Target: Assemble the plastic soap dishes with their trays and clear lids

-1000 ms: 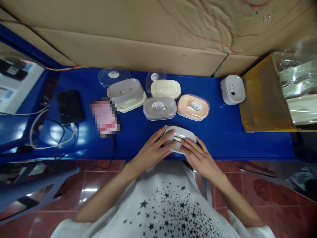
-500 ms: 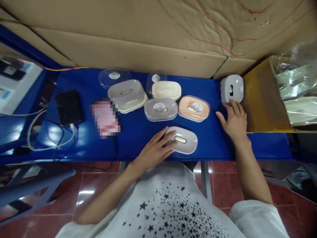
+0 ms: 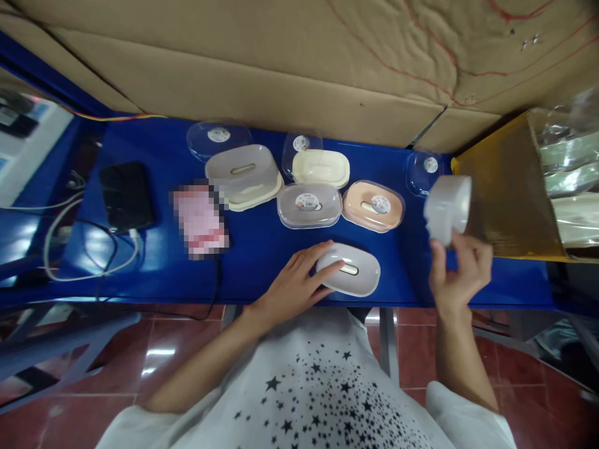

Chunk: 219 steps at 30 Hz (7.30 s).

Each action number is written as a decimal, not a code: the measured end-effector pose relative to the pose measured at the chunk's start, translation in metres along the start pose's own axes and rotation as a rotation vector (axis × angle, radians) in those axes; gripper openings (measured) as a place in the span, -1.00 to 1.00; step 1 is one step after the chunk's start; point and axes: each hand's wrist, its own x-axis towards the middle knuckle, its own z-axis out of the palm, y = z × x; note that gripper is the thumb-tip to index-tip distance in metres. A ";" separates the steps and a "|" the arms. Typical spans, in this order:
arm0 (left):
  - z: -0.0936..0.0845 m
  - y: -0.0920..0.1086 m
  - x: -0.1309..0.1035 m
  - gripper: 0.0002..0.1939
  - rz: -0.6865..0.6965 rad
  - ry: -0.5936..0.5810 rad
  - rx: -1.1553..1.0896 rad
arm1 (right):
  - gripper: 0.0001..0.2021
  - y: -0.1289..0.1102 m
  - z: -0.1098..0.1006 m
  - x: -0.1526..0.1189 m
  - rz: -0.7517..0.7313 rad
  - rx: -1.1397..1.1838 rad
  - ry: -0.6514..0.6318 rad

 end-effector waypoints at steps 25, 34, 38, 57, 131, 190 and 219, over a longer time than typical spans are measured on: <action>0.004 -0.001 0.004 0.05 -0.069 -0.027 -0.261 | -0.42 -0.095 -0.016 -0.051 -0.578 0.312 -0.439; 0.002 0.000 0.010 0.09 -0.081 -0.106 -0.254 | -0.55 -0.091 -0.008 -0.071 -0.575 0.280 -0.430; -0.015 -0.006 0.008 0.01 -0.073 -0.094 -0.217 | -0.40 -0.084 -0.006 -0.070 -0.523 0.260 -0.451; -0.100 -0.101 0.013 -0.38 -0.634 0.186 0.450 | -0.55 0.011 0.010 -0.028 -0.101 -0.075 -0.218; -0.025 -0.017 -0.016 -0.43 -0.138 0.098 0.070 | -0.73 -0.107 0.034 -0.011 -0.347 0.547 -0.632; -0.052 -0.044 -0.014 -0.30 -0.352 0.299 0.085 | -0.66 -0.115 0.028 -0.010 -0.232 0.615 -0.628; -0.049 0.005 -0.031 -0.42 -0.074 -0.205 0.184 | -0.69 -0.081 0.020 -0.017 0.134 0.656 -0.419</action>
